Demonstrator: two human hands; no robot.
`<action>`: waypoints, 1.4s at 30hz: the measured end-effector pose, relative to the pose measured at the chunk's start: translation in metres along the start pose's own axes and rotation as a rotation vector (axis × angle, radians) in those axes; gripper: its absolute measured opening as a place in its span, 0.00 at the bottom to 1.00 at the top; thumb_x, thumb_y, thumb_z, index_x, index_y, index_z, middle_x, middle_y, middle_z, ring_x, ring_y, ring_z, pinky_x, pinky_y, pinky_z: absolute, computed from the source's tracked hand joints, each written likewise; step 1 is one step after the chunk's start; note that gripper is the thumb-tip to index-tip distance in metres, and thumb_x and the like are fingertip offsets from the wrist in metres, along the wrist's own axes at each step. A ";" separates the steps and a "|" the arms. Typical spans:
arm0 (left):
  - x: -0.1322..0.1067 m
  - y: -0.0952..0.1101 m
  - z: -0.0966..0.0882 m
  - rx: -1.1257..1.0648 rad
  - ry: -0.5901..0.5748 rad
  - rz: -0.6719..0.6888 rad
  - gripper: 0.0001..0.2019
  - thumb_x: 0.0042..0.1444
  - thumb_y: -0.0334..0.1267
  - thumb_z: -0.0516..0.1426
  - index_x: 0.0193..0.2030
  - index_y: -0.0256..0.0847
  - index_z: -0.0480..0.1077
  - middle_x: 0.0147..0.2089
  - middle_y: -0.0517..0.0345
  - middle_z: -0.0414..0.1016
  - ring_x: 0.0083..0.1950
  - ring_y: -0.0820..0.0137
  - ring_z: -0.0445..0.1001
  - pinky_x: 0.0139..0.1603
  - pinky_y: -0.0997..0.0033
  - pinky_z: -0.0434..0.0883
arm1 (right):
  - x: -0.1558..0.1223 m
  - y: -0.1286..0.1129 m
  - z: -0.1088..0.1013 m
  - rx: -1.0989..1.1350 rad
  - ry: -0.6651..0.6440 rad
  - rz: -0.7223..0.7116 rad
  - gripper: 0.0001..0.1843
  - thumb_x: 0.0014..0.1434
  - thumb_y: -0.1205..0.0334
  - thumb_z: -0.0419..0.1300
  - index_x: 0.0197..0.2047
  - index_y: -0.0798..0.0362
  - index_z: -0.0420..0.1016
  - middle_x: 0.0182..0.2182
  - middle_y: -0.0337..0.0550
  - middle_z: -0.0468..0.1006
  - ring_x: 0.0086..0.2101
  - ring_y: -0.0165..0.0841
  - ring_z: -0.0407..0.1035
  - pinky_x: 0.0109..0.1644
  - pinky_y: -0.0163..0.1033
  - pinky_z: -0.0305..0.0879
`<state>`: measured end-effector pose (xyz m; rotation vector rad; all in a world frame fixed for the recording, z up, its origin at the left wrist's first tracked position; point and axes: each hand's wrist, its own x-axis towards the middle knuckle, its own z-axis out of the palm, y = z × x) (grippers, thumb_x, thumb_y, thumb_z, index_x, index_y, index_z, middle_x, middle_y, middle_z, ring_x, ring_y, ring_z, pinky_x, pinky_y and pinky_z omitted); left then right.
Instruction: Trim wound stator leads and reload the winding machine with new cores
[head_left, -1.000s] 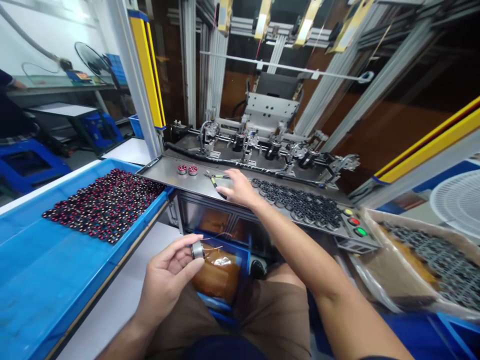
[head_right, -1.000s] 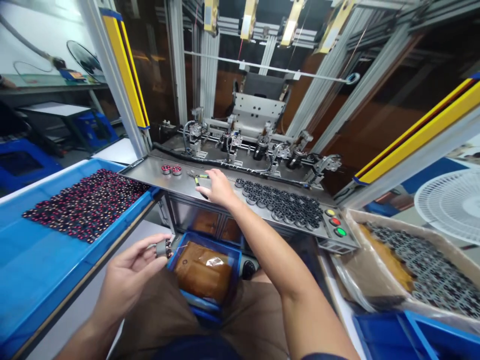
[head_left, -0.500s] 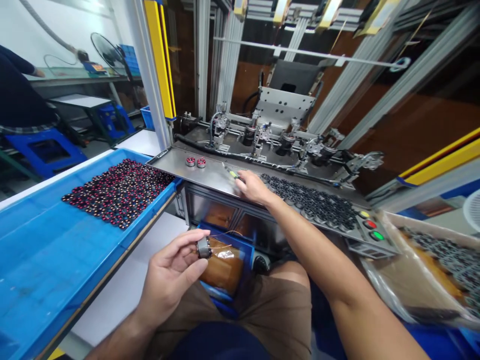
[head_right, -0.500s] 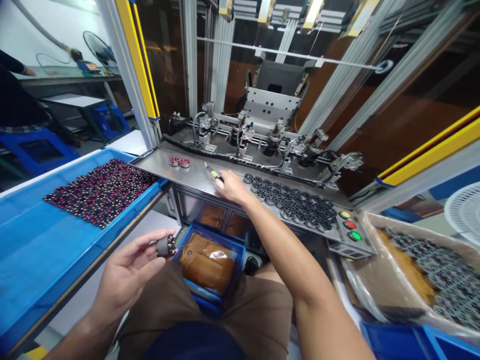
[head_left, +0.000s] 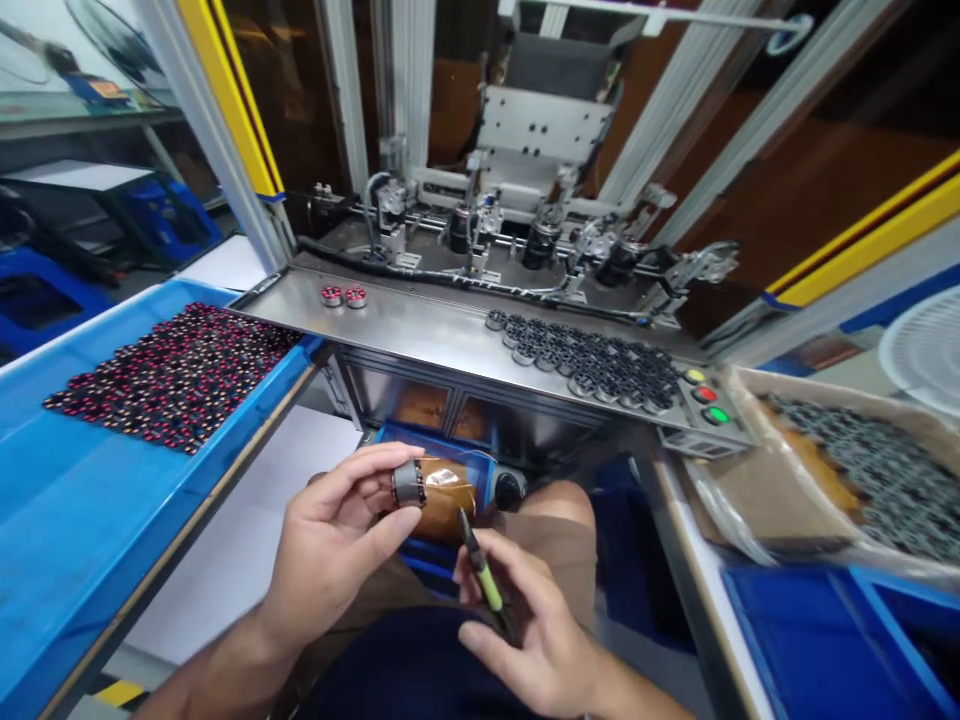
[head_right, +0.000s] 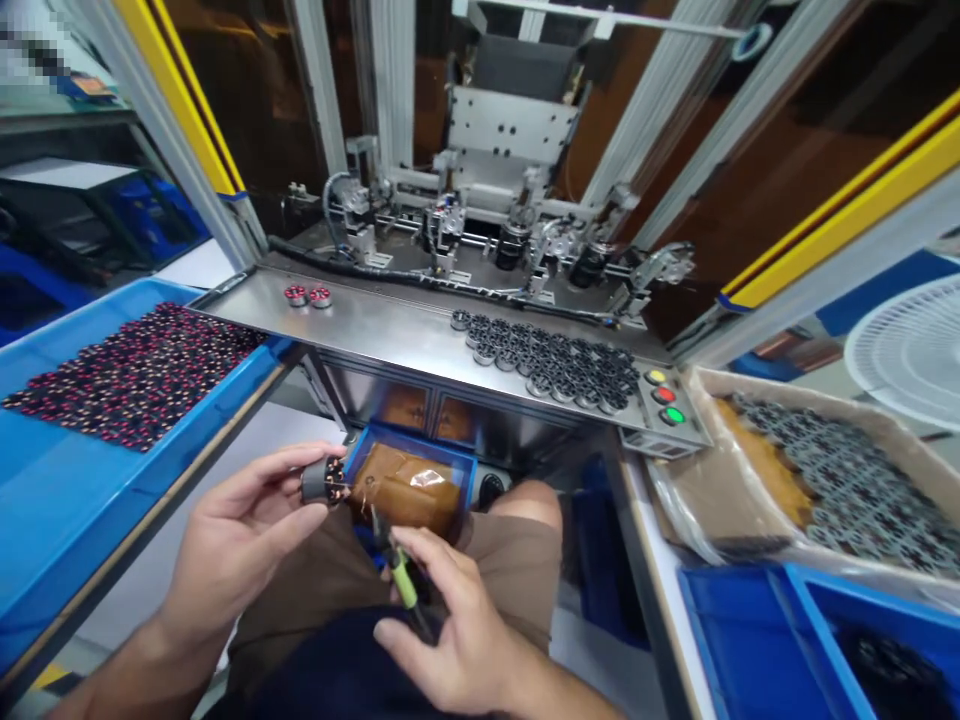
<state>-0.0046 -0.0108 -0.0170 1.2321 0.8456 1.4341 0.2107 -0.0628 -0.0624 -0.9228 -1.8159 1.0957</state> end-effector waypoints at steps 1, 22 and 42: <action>0.001 0.000 0.003 -0.001 -0.021 -0.011 0.19 0.53 0.24 0.64 0.50 0.46 0.77 0.53 0.56 0.80 0.52 0.68 0.81 0.54 0.76 0.77 | 0.000 -0.001 0.000 -0.028 0.007 -0.036 0.38 0.56 0.65 0.64 0.67 0.46 0.56 0.47 0.50 0.77 0.40 0.38 0.76 0.48 0.46 0.74; -0.007 0.000 0.003 0.013 -0.045 -0.031 0.18 0.54 0.25 0.64 0.50 0.46 0.76 0.53 0.57 0.78 0.53 0.70 0.79 0.56 0.79 0.74 | 0.021 -0.011 0.004 -0.183 0.054 -0.170 0.34 0.55 0.75 0.55 0.65 0.51 0.61 0.33 0.44 0.74 0.31 0.35 0.71 0.33 0.37 0.70; -0.013 0.000 -0.001 0.280 -0.055 0.244 0.15 0.57 0.22 0.59 0.48 0.44 0.74 0.52 0.56 0.78 0.57 0.69 0.75 0.59 0.72 0.73 | 0.030 -0.016 0.003 -0.100 0.023 -0.249 0.41 0.48 0.76 0.55 0.67 0.54 0.59 0.42 0.50 0.72 0.42 0.38 0.71 0.44 0.40 0.73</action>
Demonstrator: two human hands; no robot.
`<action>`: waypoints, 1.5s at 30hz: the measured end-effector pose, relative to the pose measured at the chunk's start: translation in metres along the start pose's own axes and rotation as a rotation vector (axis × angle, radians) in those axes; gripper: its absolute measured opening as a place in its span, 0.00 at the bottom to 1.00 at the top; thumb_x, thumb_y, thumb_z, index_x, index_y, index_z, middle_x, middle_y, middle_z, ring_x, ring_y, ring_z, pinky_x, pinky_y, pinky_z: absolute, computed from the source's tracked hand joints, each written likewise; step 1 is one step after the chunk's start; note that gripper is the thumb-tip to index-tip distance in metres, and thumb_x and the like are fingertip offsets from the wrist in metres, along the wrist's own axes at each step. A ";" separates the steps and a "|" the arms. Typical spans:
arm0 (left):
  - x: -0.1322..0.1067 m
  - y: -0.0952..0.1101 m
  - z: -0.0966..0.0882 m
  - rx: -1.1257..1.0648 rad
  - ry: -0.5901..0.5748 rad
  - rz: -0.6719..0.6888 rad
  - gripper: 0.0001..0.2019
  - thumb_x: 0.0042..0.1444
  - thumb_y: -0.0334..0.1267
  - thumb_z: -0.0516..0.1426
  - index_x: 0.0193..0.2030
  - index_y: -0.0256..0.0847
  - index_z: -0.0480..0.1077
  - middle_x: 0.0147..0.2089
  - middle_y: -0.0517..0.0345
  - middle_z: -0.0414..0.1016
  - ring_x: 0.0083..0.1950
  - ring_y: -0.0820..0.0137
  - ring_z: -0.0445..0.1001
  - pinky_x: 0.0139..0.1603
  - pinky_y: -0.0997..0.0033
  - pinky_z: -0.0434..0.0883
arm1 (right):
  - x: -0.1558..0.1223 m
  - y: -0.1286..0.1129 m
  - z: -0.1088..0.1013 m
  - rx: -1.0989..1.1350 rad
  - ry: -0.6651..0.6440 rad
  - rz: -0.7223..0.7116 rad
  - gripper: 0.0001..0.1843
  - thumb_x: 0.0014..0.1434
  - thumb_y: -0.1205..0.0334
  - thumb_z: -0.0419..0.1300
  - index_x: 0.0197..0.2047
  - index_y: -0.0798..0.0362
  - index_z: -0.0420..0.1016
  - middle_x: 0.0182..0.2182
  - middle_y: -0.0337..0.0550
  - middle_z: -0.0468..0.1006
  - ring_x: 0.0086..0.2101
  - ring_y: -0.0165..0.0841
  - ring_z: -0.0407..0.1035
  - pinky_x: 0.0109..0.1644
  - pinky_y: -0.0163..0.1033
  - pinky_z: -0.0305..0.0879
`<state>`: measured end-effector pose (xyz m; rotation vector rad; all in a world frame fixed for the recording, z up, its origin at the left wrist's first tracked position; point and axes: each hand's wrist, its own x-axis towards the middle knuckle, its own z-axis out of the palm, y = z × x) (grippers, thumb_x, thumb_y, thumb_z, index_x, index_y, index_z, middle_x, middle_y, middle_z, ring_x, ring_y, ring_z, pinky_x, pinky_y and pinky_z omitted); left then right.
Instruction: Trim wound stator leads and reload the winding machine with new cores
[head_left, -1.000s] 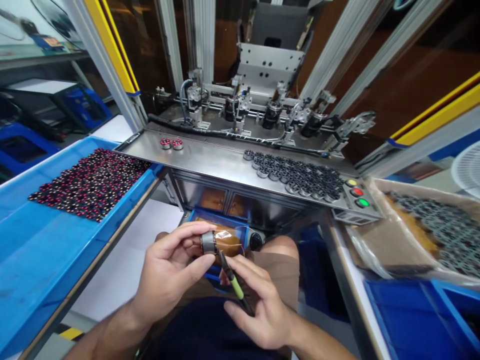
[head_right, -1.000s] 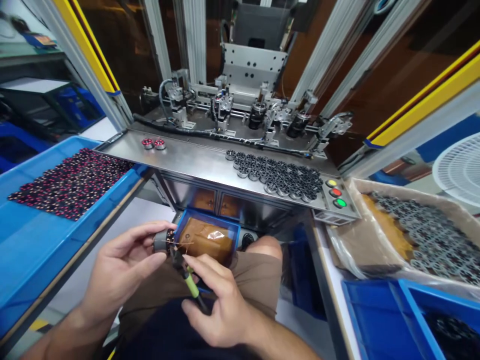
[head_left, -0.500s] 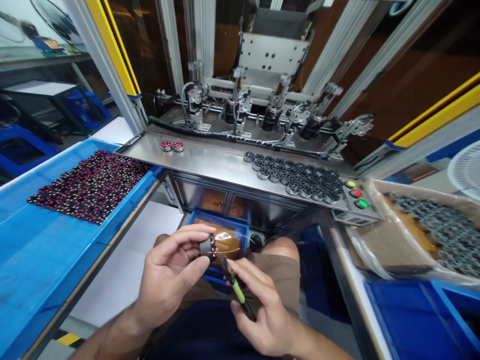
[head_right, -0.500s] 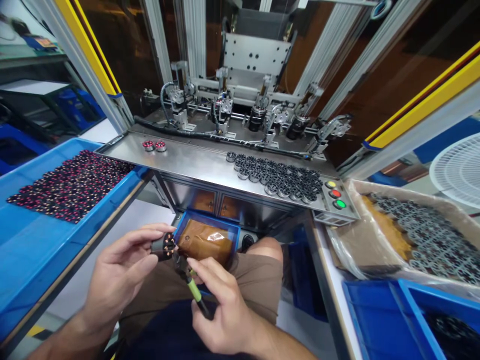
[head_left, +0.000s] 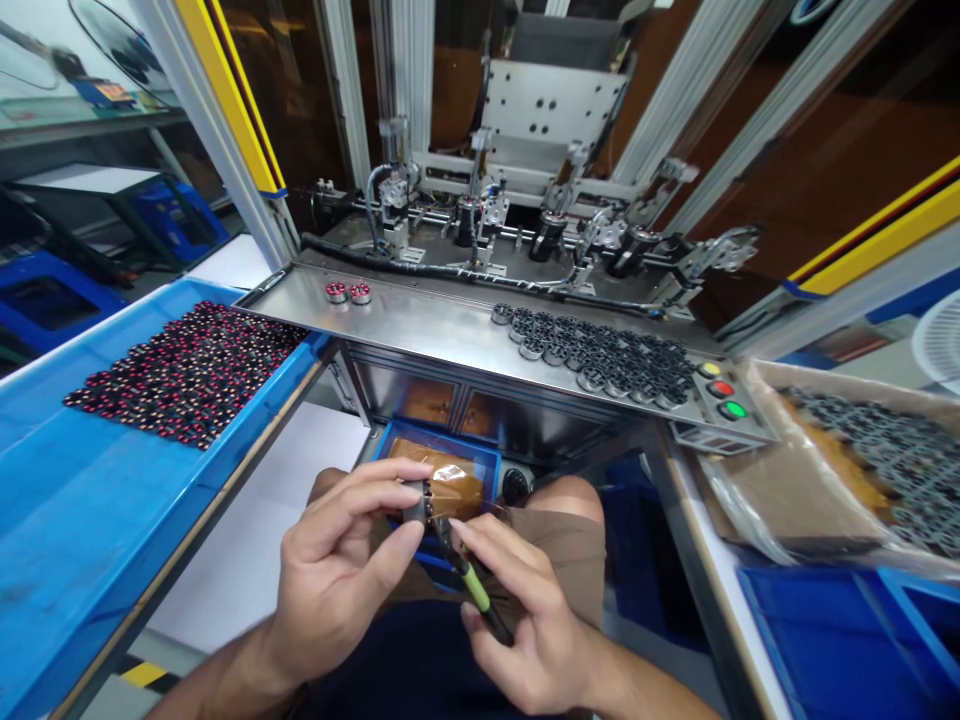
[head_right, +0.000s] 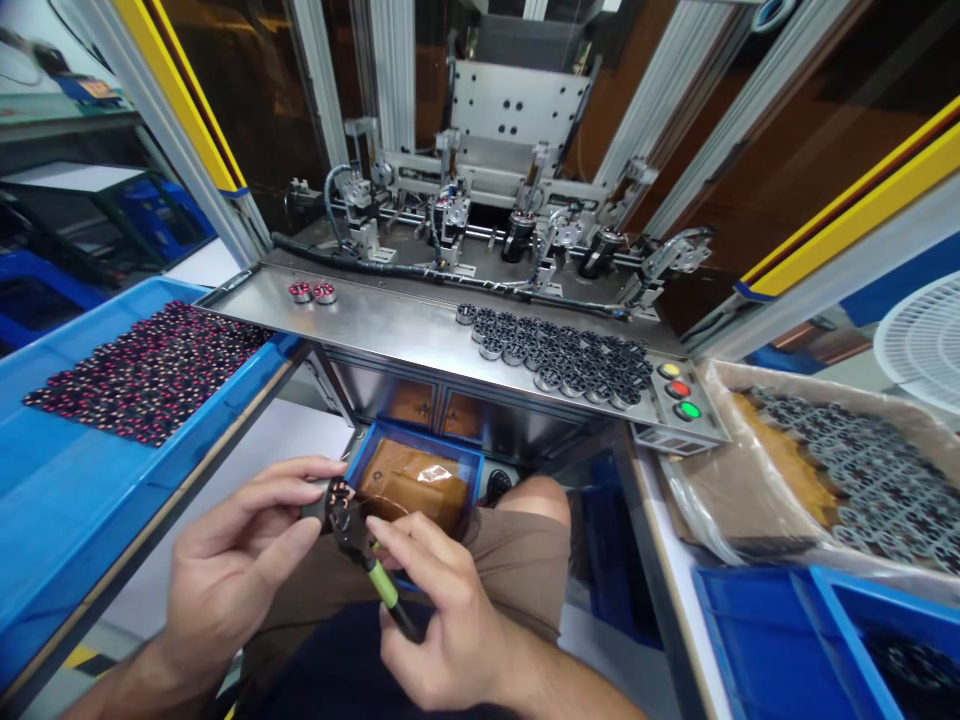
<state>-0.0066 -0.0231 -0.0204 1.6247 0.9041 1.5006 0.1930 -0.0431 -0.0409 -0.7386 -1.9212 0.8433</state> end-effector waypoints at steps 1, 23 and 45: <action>0.000 0.000 0.000 0.007 -0.004 0.001 0.16 0.57 0.22 0.59 0.48 0.44 0.74 0.52 0.56 0.78 0.57 0.69 0.75 0.59 0.72 0.73 | -0.001 0.001 0.000 0.002 -0.001 0.000 0.41 0.48 0.76 0.55 0.67 0.54 0.60 0.42 0.50 0.72 0.41 0.37 0.71 0.42 0.40 0.73; -0.005 -0.001 -0.004 0.055 -0.076 -0.004 0.19 0.55 0.21 0.59 0.49 0.45 0.73 0.54 0.54 0.77 0.56 0.66 0.76 0.54 0.69 0.76 | -0.002 0.007 0.005 -0.051 0.059 0.039 0.41 0.51 0.77 0.55 0.68 0.53 0.59 0.37 0.47 0.74 0.34 0.35 0.70 0.36 0.39 0.72; 0.006 -0.012 -0.018 0.517 -0.141 0.438 0.24 0.47 0.22 0.66 0.52 0.37 0.73 0.55 0.46 0.76 0.53 0.60 0.77 0.53 0.63 0.78 | -0.021 -0.036 -0.030 0.280 -0.017 0.413 0.40 0.53 0.79 0.55 0.66 0.42 0.63 0.41 0.44 0.77 0.36 0.31 0.75 0.42 0.38 0.75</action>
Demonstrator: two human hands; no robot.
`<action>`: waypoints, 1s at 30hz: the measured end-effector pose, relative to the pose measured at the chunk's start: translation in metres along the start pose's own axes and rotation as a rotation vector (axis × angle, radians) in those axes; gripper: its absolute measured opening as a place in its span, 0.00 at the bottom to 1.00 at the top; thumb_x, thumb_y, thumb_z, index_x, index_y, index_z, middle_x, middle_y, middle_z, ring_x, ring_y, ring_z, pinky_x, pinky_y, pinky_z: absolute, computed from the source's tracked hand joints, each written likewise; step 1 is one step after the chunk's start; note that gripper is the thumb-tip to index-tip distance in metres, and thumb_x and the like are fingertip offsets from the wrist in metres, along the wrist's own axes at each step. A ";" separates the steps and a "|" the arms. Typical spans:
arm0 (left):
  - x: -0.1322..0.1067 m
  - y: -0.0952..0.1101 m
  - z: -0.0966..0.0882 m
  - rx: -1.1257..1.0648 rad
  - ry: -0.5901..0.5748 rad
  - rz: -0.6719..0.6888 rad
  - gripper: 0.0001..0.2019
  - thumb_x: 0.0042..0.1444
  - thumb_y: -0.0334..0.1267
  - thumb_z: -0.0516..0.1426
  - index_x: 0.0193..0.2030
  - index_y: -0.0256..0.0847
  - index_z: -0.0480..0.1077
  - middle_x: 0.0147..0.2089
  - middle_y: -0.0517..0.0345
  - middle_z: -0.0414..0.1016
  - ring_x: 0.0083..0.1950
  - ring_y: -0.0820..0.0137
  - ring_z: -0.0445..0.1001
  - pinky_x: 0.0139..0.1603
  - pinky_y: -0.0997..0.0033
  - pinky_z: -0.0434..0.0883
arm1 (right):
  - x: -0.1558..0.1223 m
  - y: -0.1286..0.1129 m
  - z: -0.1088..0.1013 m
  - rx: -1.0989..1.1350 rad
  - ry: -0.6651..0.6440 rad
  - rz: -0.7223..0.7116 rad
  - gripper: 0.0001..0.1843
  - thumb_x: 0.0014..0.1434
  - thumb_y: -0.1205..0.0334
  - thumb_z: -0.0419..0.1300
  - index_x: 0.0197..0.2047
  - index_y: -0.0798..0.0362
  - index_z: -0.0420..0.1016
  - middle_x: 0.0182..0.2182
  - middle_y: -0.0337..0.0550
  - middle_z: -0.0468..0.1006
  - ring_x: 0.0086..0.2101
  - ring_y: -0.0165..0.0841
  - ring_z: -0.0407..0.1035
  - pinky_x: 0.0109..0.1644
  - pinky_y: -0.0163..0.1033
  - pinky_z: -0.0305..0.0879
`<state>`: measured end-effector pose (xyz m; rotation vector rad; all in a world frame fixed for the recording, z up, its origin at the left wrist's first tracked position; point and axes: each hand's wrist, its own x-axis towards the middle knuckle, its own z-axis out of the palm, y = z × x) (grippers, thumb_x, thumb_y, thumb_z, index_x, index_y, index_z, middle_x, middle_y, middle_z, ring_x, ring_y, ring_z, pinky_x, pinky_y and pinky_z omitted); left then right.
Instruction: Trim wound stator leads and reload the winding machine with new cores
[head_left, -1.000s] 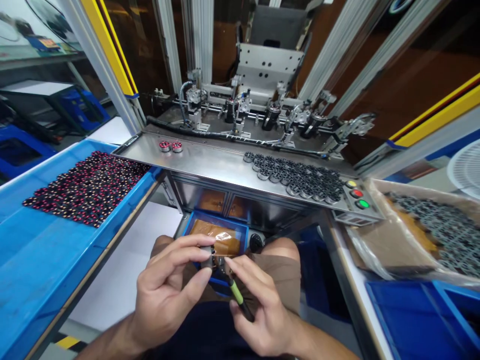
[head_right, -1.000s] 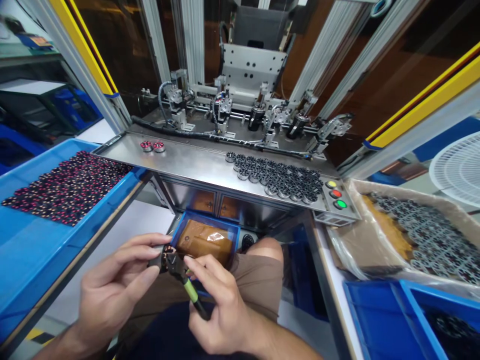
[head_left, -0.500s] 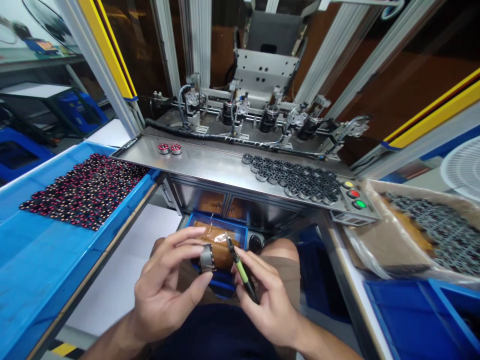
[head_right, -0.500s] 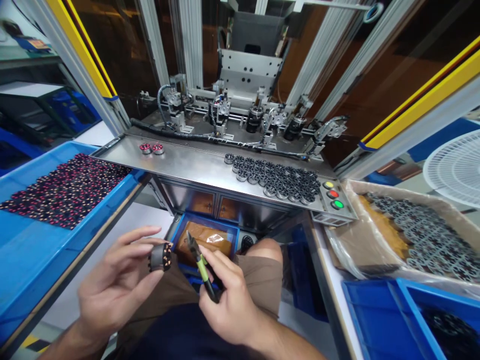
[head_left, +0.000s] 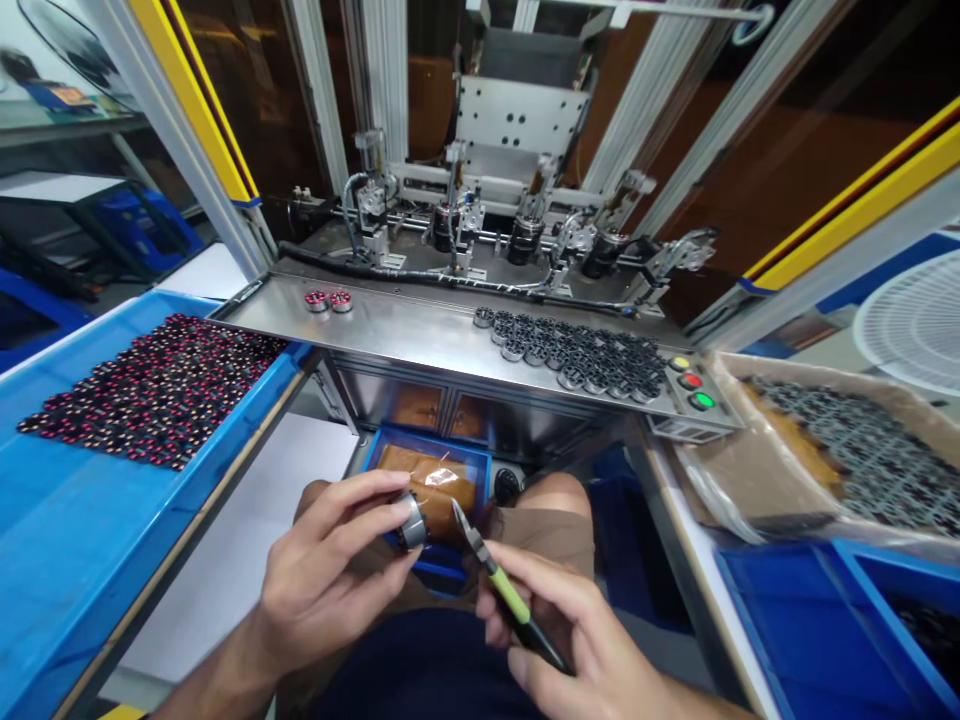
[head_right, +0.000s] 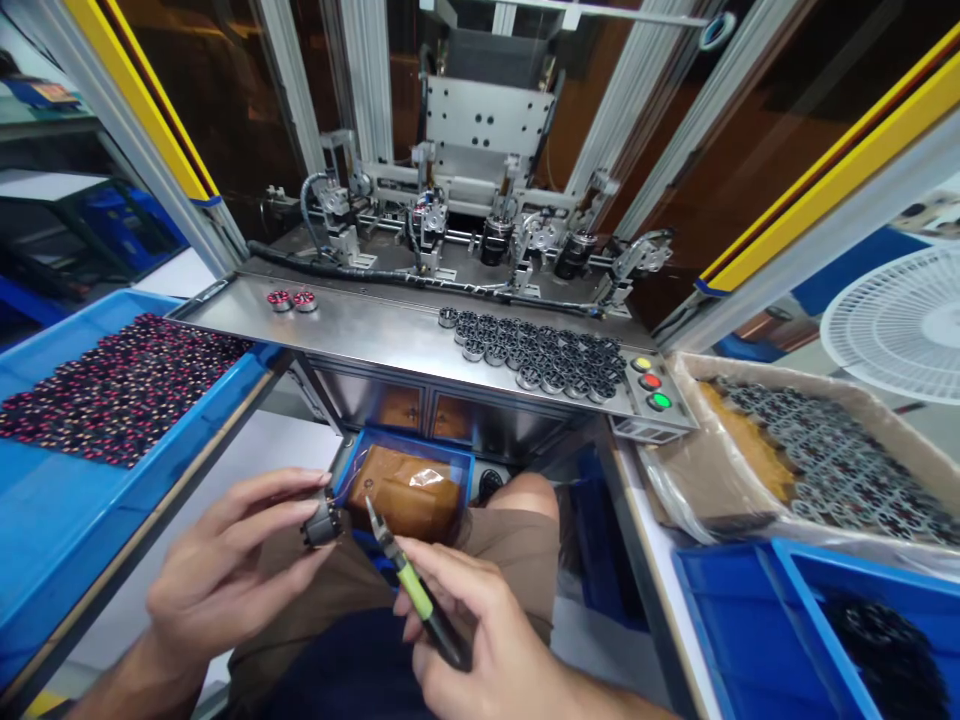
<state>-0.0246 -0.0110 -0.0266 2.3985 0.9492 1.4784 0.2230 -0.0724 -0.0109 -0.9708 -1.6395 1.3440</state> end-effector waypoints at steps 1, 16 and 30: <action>0.000 0.000 0.000 0.002 -0.003 0.005 0.23 0.47 0.22 0.66 0.52 0.37 0.73 0.54 0.46 0.77 0.53 0.61 0.78 0.52 0.64 0.78 | -0.003 0.000 -0.001 0.089 -0.035 0.025 0.40 0.54 0.78 0.54 0.67 0.41 0.62 0.42 0.44 0.77 0.38 0.32 0.76 0.43 0.39 0.75; -0.003 0.000 0.003 -0.165 0.074 0.016 0.37 0.45 0.14 0.63 0.63 0.40 0.66 0.52 0.47 0.81 0.54 0.59 0.79 0.55 0.56 0.79 | 0.000 0.001 0.003 0.228 -0.171 0.128 0.37 0.55 0.72 0.58 0.68 0.49 0.60 0.45 0.50 0.75 0.43 0.35 0.74 0.51 0.48 0.72; -0.004 -0.001 0.002 -0.197 0.063 -0.012 0.35 0.47 0.15 0.62 0.62 0.43 0.66 0.52 0.48 0.81 0.54 0.59 0.79 0.55 0.55 0.79 | 0.007 -0.003 0.007 0.222 -0.157 0.163 0.38 0.52 0.74 0.57 0.67 0.48 0.63 0.40 0.46 0.76 0.38 0.32 0.73 0.43 0.42 0.73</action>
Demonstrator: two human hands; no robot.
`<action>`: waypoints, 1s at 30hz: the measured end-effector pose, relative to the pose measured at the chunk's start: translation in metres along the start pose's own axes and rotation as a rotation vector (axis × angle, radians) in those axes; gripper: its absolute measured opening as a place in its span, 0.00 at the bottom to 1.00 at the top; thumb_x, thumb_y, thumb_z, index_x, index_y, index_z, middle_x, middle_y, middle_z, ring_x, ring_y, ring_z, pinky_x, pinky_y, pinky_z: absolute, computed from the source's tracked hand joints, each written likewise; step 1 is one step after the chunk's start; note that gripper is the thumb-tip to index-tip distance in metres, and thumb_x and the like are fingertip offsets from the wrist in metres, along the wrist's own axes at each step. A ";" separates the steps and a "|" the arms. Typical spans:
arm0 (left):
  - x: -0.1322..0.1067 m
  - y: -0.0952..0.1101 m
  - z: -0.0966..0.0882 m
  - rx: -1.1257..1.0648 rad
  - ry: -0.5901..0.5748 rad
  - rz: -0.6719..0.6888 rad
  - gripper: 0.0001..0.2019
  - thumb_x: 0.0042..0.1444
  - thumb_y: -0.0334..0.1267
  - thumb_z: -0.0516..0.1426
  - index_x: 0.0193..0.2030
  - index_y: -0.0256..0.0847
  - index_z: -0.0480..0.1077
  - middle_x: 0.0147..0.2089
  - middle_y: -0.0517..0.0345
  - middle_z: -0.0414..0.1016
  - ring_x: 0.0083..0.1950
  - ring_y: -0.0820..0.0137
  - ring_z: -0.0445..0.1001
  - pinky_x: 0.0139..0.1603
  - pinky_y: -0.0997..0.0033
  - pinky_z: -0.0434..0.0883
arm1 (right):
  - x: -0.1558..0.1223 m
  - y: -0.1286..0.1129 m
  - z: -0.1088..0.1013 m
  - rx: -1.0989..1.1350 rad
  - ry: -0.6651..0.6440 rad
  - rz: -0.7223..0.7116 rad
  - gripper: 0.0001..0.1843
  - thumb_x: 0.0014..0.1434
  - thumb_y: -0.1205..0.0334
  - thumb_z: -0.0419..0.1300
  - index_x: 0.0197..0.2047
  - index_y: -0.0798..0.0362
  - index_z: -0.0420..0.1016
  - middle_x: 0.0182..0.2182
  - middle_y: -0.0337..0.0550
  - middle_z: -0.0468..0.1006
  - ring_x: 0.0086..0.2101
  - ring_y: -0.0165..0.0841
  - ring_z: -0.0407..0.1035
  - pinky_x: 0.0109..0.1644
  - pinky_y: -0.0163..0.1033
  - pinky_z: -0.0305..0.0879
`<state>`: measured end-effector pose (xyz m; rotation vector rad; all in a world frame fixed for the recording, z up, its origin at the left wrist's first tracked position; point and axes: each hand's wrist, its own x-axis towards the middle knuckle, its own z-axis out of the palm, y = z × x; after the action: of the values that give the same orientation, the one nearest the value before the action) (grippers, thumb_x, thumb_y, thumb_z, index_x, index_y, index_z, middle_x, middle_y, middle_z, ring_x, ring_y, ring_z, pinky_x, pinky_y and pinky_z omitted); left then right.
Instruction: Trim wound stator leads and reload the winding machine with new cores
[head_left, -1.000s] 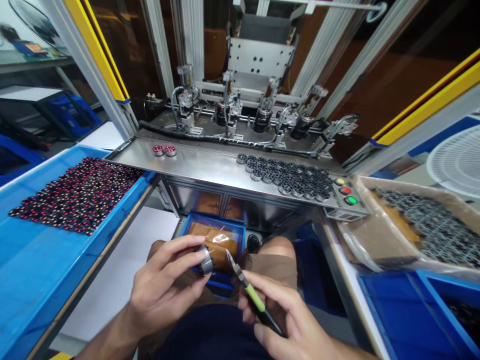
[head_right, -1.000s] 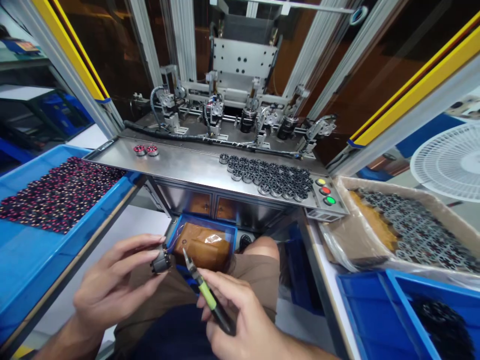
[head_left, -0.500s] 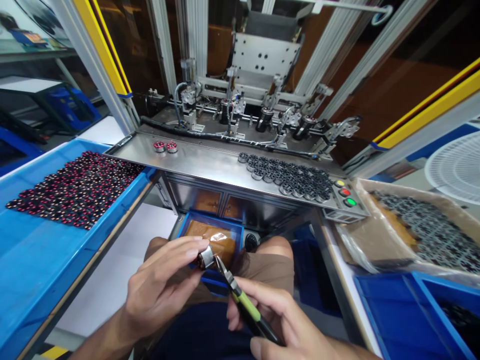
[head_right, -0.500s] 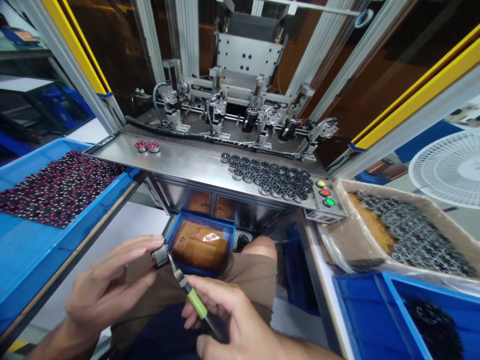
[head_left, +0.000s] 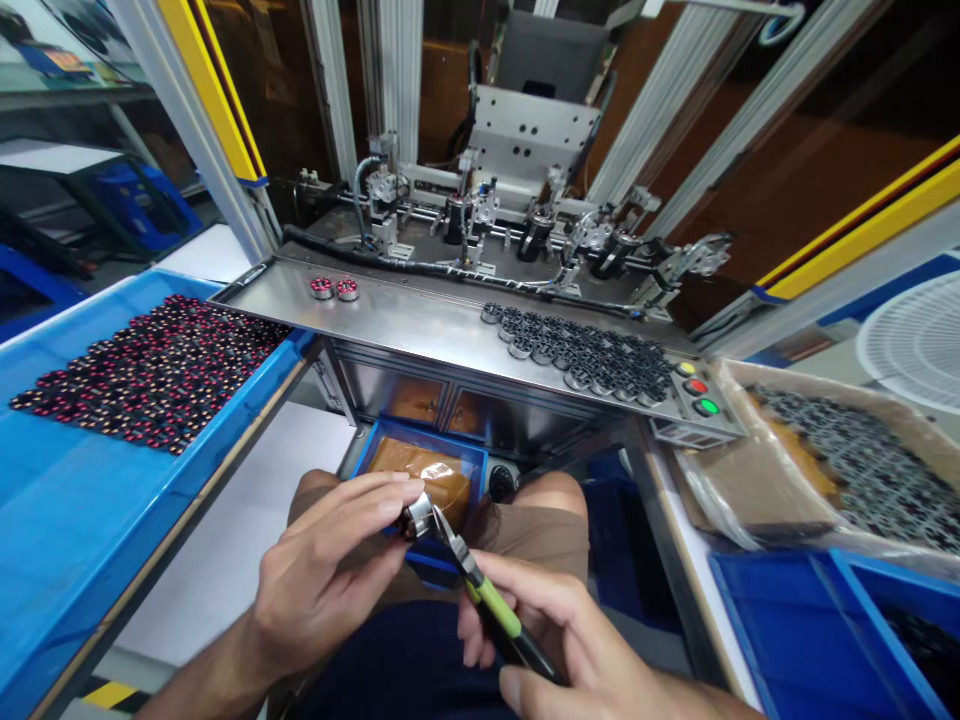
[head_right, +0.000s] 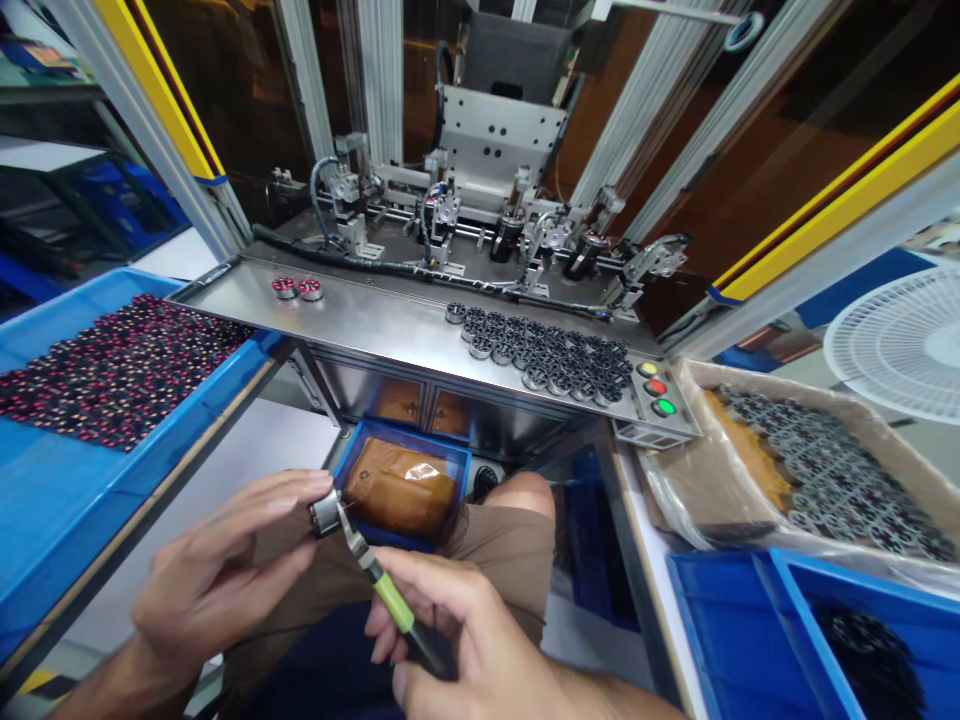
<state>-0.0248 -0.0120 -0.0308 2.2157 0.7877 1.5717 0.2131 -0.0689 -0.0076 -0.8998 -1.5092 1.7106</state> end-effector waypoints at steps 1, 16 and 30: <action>-0.001 0.000 0.000 -0.001 -0.002 -0.001 0.36 0.47 0.15 0.62 0.62 0.42 0.66 0.52 0.48 0.81 0.55 0.59 0.79 0.55 0.55 0.79 | 0.001 -0.001 0.000 0.004 0.003 0.004 0.38 0.52 0.74 0.57 0.67 0.49 0.63 0.40 0.45 0.76 0.38 0.32 0.73 0.43 0.42 0.73; -0.004 -0.004 0.003 0.028 0.041 -0.032 0.36 0.45 0.15 0.64 0.61 0.41 0.67 0.52 0.50 0.81 0.54 0.60 0.79 0.56 0.57 0.78 | 0.010 -0.001 -0.006 -0.136 0.189 -0.013 0.33 0.55 0.72 0.58 0.65 0.50 0.65 0.41 0.46 0.77 0.40 0.32 0.74 0.46 0.39 0.72; -0.060 -0.046 -0.119 -0.134 0.699 -1.053 0.35 0.35 0.38 0.72 0.54 0.40 0.68 0.50 0.48 0.79 0.46 0.60 0.82 0.49 0.64 0.78 | 0.231 -0.036 -0.099 -1.354 0.474 -0.255 0.28 0.51 0.63 0.58 0.56 0.59 0.74 0.46 0.54 0.79 0.44 0.45 0.75 0.51 0.44 0.70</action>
<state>-0.1626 -0.0180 -0.0604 0.7720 1.5987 1.6414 0.1746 0.1819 0.0048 -1.4819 -2.2037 0.0473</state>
